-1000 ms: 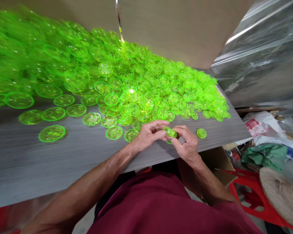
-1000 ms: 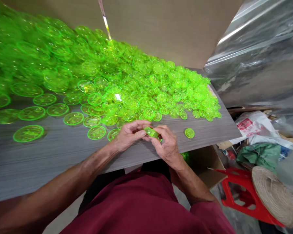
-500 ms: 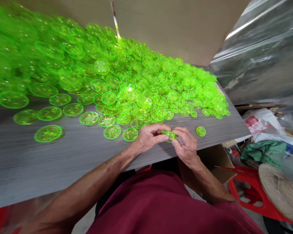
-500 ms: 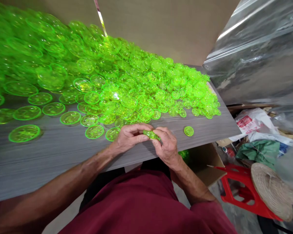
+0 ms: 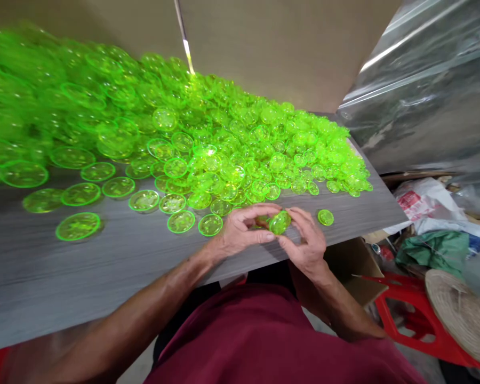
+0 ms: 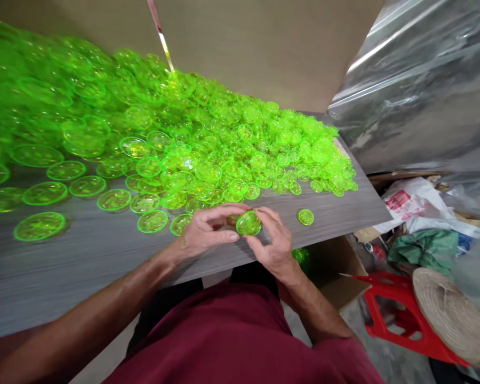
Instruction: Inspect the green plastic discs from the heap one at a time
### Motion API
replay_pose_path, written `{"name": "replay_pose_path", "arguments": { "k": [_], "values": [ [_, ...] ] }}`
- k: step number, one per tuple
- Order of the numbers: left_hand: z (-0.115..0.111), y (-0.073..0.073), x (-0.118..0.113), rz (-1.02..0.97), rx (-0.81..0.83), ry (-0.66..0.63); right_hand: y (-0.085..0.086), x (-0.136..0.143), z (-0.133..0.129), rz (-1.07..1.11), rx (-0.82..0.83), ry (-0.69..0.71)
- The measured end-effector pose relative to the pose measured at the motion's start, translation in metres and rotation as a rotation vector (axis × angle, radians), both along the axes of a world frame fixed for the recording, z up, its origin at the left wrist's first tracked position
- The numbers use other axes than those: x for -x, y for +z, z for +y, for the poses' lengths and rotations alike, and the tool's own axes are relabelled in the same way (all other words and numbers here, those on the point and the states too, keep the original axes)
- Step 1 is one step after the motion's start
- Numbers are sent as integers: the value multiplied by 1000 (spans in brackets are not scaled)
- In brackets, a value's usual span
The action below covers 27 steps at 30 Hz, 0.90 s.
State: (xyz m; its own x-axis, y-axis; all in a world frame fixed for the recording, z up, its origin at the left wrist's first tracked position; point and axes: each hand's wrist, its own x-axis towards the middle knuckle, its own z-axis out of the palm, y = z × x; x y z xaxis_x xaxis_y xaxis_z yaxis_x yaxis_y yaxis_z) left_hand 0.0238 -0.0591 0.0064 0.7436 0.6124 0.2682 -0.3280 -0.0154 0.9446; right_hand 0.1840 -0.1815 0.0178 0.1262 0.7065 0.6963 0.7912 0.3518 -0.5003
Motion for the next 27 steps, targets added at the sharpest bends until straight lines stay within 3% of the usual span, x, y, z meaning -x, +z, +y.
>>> {"name": "replay_pose_path", "arguments": {
  "k": [2, 5, 9, 14, 20, 27],
  "values": [
    [-3, 1, 1, 84, 3, 20, 3, 0, -2, -122, -84, -39],
    [-7, 4, 3, 149, -82, 44, 5, -2, -4, -36, -77, 4],
    [-10, 7, 4, 138, -195, 52, 4, -7, -5, 106, -5, 25],
    [-12, 6, 3, 83, -336, 92, 3, -7, -6, -35, -55, -13],
    [-16, 0, -5, 26, -612, 170, -1, -4, -12, -83, -41, -59],
    [-19, -12, -9, 50, -792, 210, -5, -13, -17, -195, -78, -108]
  ]
}}
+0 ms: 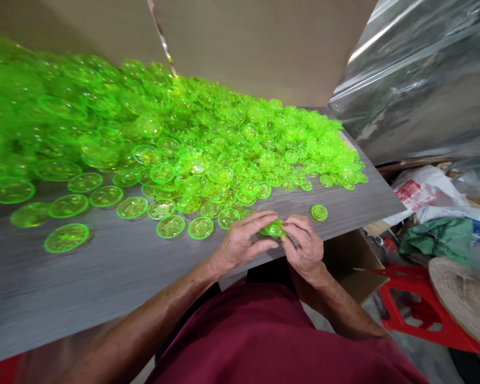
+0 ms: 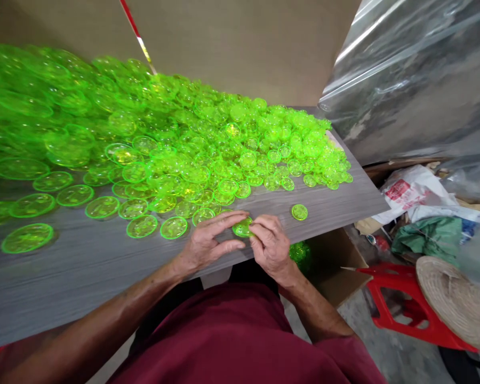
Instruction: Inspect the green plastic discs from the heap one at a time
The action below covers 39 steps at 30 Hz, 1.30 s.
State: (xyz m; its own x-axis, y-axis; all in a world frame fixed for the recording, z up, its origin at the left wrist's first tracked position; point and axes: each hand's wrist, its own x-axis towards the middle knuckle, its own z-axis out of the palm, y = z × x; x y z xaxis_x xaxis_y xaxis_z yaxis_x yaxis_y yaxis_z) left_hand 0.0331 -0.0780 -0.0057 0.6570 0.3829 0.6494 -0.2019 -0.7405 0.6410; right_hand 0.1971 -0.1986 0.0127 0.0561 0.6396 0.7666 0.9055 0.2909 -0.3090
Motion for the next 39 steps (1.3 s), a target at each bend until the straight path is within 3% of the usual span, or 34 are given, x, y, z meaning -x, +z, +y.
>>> {"name": "replay_pose_path", "arguments": {
  "k": [4, 7, 10, 13, 17, 25, 28, 32, 36, 39],
  "values": [
    [1, -8, -1, 281, -171, 81, -7, -34, -5, -27, 52, -179],
    [-1, -14, -8, 538, -355, 33, -19, -67, -10, -56, 132, -308],
    [-3, -18, -17, 670, -459, 4, -32, -92, -11, -83, 259, -383],
    [-2, -20, -21, 717, -505, 20, -42, -104, -8, -61, 341, -440],
    [5, -18, -8, 709, -537, 44, -48, -115, -6, -59, 328, -460],
    [14, -22, 32, 673, -612, 141, -38, -135, -21, -128, 381, -437],
    [16, -28, 38, 650, -591, 200, -29, -128, -17, -123, 319, -449],
    [13, -28, 36, 648, -588, 285, -23, -93, 14, -90, 291, -242],
    [11, -27, 33, 637, -606, 324, -22, -42, 58, -116, 460, 13],
    [14, -33, 39, 599, -549, 353, -21, -13, 79, -192, 560, 48]
  ]
}}
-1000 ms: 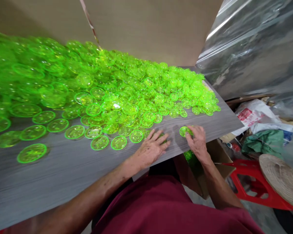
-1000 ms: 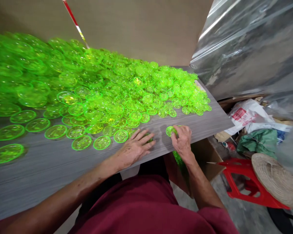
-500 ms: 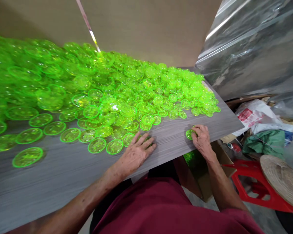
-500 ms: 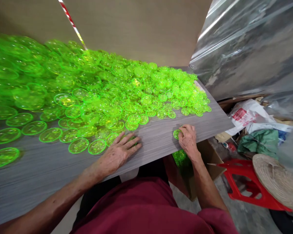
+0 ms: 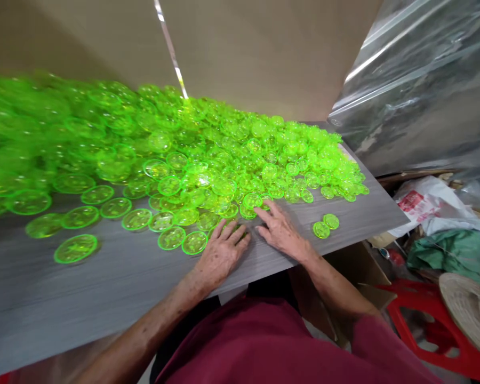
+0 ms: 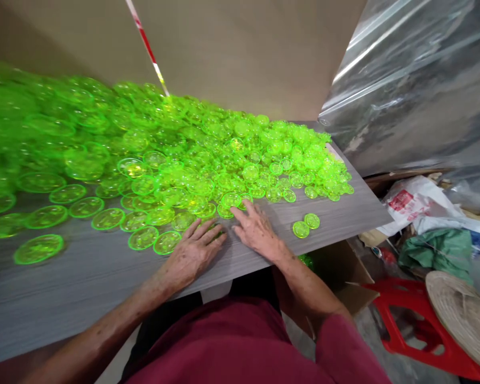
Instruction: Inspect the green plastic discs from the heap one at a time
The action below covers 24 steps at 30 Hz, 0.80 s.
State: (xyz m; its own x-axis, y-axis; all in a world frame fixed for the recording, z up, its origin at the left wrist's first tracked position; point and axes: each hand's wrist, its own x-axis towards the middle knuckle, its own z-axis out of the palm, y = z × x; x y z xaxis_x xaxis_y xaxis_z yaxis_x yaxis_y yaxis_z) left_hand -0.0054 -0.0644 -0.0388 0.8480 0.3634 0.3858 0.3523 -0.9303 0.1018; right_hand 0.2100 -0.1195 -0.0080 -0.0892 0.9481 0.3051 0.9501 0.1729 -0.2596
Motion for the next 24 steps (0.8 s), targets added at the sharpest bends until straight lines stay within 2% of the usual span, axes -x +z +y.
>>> {"name": "replay_pose_path", "arguments": {
  "k": [3, 7, 13, 17, 19, 24],
  "values": [
    [3, -5, 9, -81, 57, 50, 2, 11, 7, -77, 69, 4],
    [6, -5, 16, -132, 49, 113, 0, 6, 1, -108, 89, 25],
    [6, 0, 17, -119, 42, 128, -12, -11, -15, -29, -110, -28],
    [4, 4, 14, -143, 55, 127, -18, -17, -22, 110, -268, 29],
    [3, 8, 10, -165, 57, 153, -19, -18, -26, 162, -305, 26],
    [6, 24, -4, -129, 7, 188, -17, -15, -35, 221, -307, -87]
  ]
}}
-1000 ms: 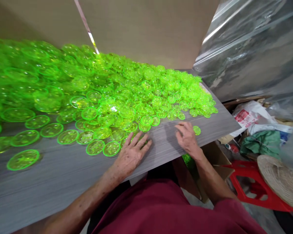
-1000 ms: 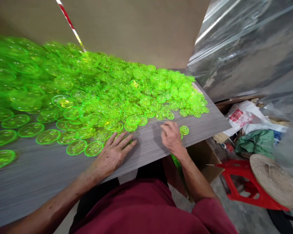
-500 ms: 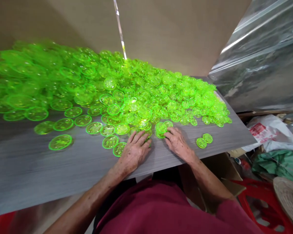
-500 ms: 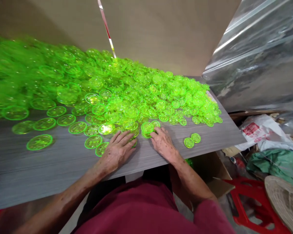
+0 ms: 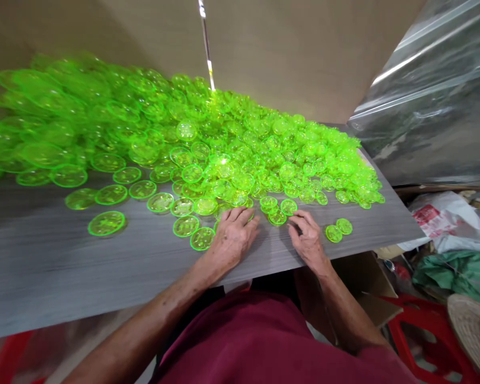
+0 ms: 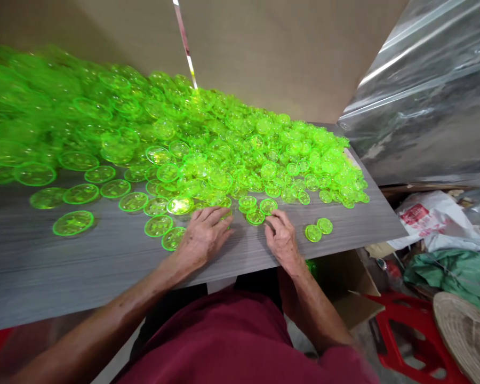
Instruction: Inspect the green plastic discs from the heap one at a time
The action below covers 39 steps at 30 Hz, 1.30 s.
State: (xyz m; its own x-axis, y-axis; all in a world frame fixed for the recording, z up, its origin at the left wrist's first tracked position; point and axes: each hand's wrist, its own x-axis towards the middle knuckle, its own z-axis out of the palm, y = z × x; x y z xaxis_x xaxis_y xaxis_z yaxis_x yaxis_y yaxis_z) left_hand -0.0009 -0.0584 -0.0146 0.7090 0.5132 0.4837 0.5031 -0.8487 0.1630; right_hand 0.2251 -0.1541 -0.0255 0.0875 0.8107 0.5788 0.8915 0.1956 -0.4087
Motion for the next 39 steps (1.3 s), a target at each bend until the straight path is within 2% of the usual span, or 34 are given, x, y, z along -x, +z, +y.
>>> {"name": "replay_pose_path", "arguments": {
  "k": [4, 9, 14, 20, 26, 28, 30, 33, 36, 38, 39],
  "values": [
    [4, 10, -20, 133, 17, -74, -3, 7, 1, 2, 116, -31],
    [9, 9, -38, 232, 103, -118, -12, 11, 11, -76, 169, -73],
    [10, 6, -28, 173, 151, -73, -18, 9, 14, -121, 99, 18],
    [7, 5, -14, 145, 144, -55, -10, 11, 9, -196, 19, 51],
    [-5, -6, -10, -105, 247, -12, 3, 8, -6, -290, 40, 29],
    [-15, -8, -7, -232, 386, 8, 6, 8, -14, -247, 76, 78],
    [-27, -8, -4, -335, 620, 17, 9, 10, -21, -167, 96, 156],
    [-42, -7, -2, -482, 1111, 19, 10, 18, -27, -65, 82, 245],
    [-48, -4, -2, -701, 1649, -34, 8, 26, -26, -21, 50, 289],
    [-47, -3, -2, -849, 1894, -64, 7, 30, -24, 2, 36, 304],
    [-47, -3, -2, -912, 1963, -72, 7, 31, -23, 13, 31, 312]
  ]
}}
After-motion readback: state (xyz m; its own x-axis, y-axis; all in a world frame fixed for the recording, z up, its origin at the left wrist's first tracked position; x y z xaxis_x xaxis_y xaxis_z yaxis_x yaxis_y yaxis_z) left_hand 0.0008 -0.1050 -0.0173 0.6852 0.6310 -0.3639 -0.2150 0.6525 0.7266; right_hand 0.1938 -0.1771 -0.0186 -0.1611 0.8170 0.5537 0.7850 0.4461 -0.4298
